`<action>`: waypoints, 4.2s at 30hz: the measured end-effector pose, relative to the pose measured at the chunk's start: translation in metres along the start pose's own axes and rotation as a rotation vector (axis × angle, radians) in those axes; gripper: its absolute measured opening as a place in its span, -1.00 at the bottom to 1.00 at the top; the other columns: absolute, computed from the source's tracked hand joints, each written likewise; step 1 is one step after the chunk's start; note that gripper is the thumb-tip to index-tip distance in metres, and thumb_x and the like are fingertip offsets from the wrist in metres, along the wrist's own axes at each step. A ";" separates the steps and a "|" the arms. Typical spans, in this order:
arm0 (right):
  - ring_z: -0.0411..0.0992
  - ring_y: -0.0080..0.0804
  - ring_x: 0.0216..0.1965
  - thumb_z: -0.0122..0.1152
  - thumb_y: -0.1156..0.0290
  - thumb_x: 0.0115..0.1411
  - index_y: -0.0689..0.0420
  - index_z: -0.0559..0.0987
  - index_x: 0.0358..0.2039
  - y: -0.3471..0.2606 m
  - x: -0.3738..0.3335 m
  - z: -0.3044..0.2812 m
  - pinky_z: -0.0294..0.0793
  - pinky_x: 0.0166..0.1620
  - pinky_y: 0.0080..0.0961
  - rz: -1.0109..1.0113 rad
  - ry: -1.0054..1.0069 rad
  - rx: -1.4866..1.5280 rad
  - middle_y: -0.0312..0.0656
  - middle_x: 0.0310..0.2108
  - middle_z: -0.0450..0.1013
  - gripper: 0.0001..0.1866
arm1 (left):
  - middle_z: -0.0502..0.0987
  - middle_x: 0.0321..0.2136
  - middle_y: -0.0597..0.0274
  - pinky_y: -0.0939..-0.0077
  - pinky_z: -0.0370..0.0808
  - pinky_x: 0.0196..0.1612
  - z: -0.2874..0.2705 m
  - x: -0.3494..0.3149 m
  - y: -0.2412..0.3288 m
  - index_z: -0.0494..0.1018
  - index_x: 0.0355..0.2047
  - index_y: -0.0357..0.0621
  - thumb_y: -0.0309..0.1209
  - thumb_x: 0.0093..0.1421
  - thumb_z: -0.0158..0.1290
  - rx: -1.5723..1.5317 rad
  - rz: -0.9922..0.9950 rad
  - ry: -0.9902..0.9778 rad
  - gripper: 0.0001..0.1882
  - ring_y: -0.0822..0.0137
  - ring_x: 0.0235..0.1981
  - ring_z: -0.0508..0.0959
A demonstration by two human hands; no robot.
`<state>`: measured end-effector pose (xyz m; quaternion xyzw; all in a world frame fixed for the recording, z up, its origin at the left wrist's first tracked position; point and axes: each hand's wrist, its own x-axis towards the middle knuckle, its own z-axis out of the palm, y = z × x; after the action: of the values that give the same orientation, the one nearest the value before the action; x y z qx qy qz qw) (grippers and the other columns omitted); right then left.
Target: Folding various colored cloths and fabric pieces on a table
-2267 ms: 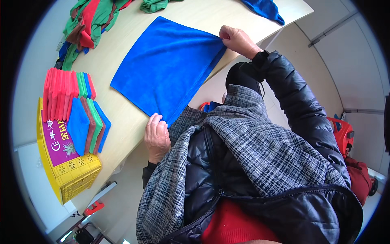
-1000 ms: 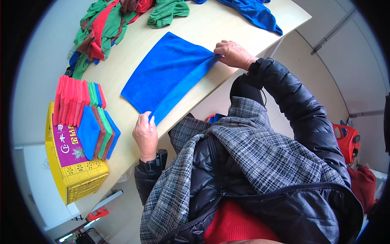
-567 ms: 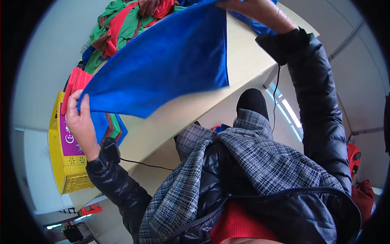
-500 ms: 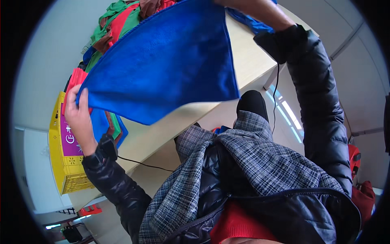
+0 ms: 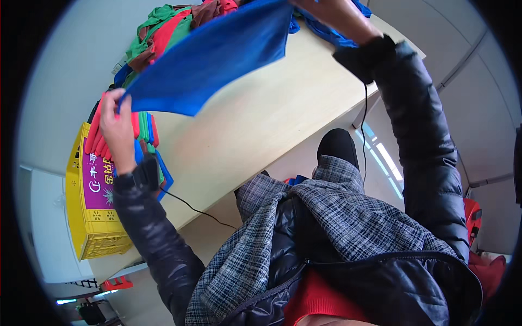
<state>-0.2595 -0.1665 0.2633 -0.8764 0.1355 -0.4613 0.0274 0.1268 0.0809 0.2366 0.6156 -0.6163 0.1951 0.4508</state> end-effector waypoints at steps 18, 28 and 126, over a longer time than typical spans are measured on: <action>0.50 -0.15 0.00 0.17 0.57 0.21 0.16 0.68 -0.24 -0.019 -0.213 0.072 0.54 0.06 -0.30 0.095 -0.625 0.065 -0.09 0.00 0.55 -0.84 | 0.49 -0.24 0.10 0.19 0.44 -0.05 0.037 -0.209 0.036 0.46 -0.33 -0.20 -0.62 0.02 0.16 0.082 -0.158 -0.683 -0.82 0.02 -0.13 0.49; 0.16 -0.04 0.37 0.03 0.06 0.40 0.10 0.37 0.29 -0.046 -0.150 0.179 0.17 0.36 -0.11 0.247 -0.685 -0.054 -0.02 0.36 0.22 -0.44 | 0.34 0.23 -0.08 0.18 0.26 0.30 0.122 -0.146 -0.024 0.37 0.17 -0.17 -0.28 0.33 0.08 0.112 -0.026 -0.628 -0.55 -0.04 0.29 0.32; 0.00 0.03 0.46 -0.02 0.05 0.40 0.00 0.28 0.38 -0.051 -0.232 0.161 -0.06 0.44 0.03 0.426 -0.621 -0.316 -0.06 0.43 0.13 -0.39 | 0.08 0.44 0.08 -0.15 -0.10 0.44 0.090 -0.255 0.056 0.12 0.42 -0.04 0.00 0.30 0.05 0.415 -0.275 -0.662 -0.22 0.02 0.46 0.03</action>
<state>-0.2416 -0.0685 -0.0057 -0.9198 0.3685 -0.1323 0.0270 0.0041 0.1672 0.0051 0.7995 -0.5876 0.0447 0.1166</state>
